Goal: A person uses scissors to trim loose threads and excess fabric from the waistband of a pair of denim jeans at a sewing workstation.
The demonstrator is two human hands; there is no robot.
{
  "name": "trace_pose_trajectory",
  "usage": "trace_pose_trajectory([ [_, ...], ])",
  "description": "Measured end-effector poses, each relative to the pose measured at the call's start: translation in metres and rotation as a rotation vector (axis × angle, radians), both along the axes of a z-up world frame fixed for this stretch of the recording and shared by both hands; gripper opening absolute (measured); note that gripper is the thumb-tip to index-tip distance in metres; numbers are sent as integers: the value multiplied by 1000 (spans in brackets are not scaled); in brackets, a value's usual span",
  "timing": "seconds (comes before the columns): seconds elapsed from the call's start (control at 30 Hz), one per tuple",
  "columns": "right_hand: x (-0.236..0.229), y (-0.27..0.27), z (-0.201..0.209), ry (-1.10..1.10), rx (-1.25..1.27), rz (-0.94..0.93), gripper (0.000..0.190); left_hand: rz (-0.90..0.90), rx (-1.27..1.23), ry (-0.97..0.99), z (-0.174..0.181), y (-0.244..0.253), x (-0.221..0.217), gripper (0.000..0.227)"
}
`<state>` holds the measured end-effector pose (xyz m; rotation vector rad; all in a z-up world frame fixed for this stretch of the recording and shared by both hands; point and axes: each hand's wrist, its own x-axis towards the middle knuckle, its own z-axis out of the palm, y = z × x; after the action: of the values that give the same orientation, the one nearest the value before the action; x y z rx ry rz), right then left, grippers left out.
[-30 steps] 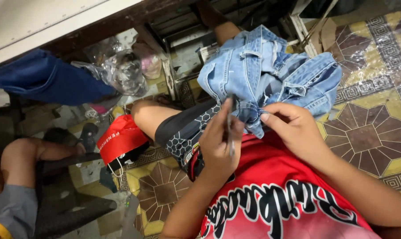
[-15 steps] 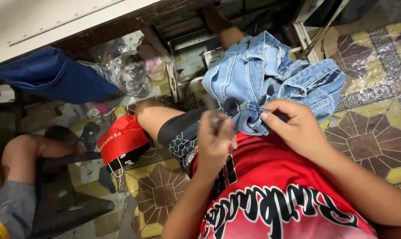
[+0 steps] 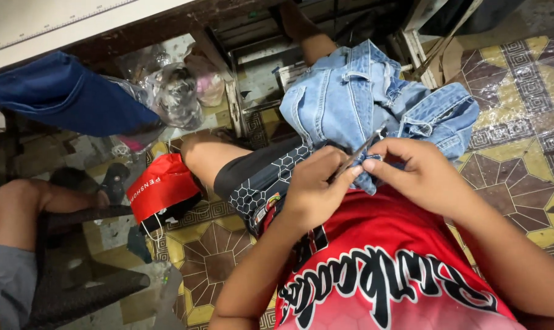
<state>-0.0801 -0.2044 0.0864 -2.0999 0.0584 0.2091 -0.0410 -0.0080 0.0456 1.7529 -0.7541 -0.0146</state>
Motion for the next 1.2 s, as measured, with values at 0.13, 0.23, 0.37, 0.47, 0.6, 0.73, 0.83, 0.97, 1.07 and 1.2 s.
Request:
trace_pose_trajectory([
  [0.13, -7, -1, -19, 26, 147, -7, 8, -16, 133, 90, -3, 5, 6, 21],
  [0.23, -14, 11, -14, -31, 375, -148, 5, 123, -7, 69, -8, 5, 9, 10],
  [0.37, -13, 16, -3, -41, 366, -88, 5, 20, 9, -65, 1, 10, 8, 13],
  [0.47, -11, 17, 1, -63, 325, -95, 8, -13, 2, -174, -5, 7, 7, 9],
  [0.6, -13, 6, -38, -102, 253, -57, 7, -29, -15, -337, -15, 6, 4, 4],
  [0.73, -9, 11, -39, -300, -12, -1, 6, -34, 3, -264, -9, 6, 5, 7],
  [0.83, -7, 8, -49, -481, -414, 71, 13, 26, 79, -433, -12, 4, 5, 14],
  [0.97, -4, -3, -33, -182, 50, 100, 3, -112, -51, -140, 1, 10, 12, 18],
  [1.07, -6, -5, -37, 119, 405, 18, 9, -179, -144, 214, 10, 13, 13, 25],
  [1.2, -7, 3, -52, 138, 605, -125, 6, 89, 55, 95, 18, 16, 1, 24],
])
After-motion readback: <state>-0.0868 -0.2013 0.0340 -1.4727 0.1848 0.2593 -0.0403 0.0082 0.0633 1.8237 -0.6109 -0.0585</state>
